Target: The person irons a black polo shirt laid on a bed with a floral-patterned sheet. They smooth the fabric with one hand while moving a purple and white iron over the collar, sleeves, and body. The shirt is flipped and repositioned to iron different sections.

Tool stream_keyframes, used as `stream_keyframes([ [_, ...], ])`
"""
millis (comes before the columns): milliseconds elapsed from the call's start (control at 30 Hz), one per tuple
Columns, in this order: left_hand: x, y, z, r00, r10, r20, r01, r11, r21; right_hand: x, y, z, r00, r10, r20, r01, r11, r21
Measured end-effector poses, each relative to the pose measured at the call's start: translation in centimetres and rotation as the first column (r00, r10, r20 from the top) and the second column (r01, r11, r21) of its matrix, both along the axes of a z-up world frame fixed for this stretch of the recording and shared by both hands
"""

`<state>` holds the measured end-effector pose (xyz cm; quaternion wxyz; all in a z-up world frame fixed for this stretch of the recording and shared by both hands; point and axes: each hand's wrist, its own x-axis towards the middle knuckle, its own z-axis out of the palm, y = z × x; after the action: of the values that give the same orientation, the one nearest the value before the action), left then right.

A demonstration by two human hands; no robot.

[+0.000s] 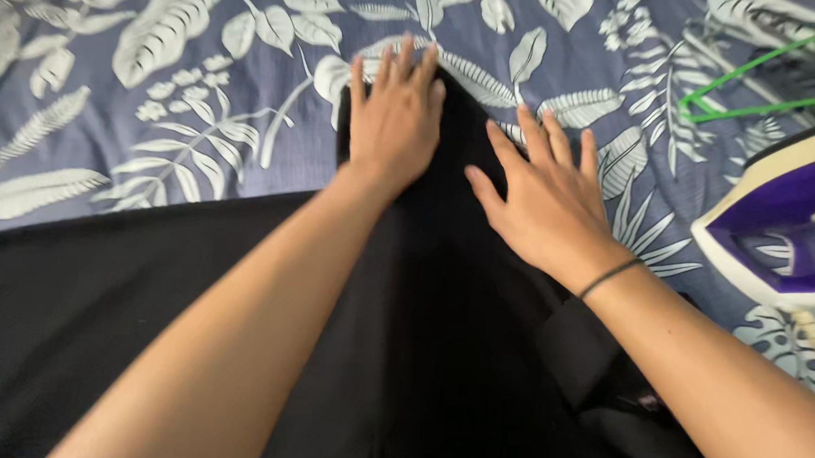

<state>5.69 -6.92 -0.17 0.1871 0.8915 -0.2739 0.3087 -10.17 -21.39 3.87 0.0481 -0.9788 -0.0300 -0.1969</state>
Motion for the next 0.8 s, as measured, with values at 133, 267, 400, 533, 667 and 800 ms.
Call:
stream_keyframes([
  [133,-5.5,2.3,1.3,0.996,-0.077,-0.054,0.078,0.997,0.007,-4.7,0.0,3.6,0.987,0.061,0.150,-0.055,0.998,-0.044],
  [267,-9.8,5.3,1.8,0.997,-0.077,-0.027,0.077,0.997,-0.013,-11.8,-2.9,6.3,0.949,0.039,0.313,-0.053,0.998,0.036],
  [400,-12.6,8.3,1.8,0.998,-0.024,-0.061,0.023,1.000,-0.012,-16.6,-7.7,4.8,0.849,-0.198,0.490,-0.025,0.911,0.412],
  [533,-13.9,10.8,1.5,0.990,0.033,-0.138,-0.033,0.999,0.008,-17.7,-12.6,1.5,0.889,-0.438,0.133,0.237,0.690,0.684],
  [667,-14.5,11.4,1.3,0.988,0.059,-0.145,-0.067,0.996,-0.056,-16.8,-16.4,-3.0,0.897,-0.312,0.313,0.050,0.776,0.629],
  [800,-14.6,11.3,1.0,0.983,0.081,-0.163,-0.095,0.992,-0.078,-11.9,-24.5,-7.3,0.944,-0.219,0.247,-0.016,0.717,0.697],
])
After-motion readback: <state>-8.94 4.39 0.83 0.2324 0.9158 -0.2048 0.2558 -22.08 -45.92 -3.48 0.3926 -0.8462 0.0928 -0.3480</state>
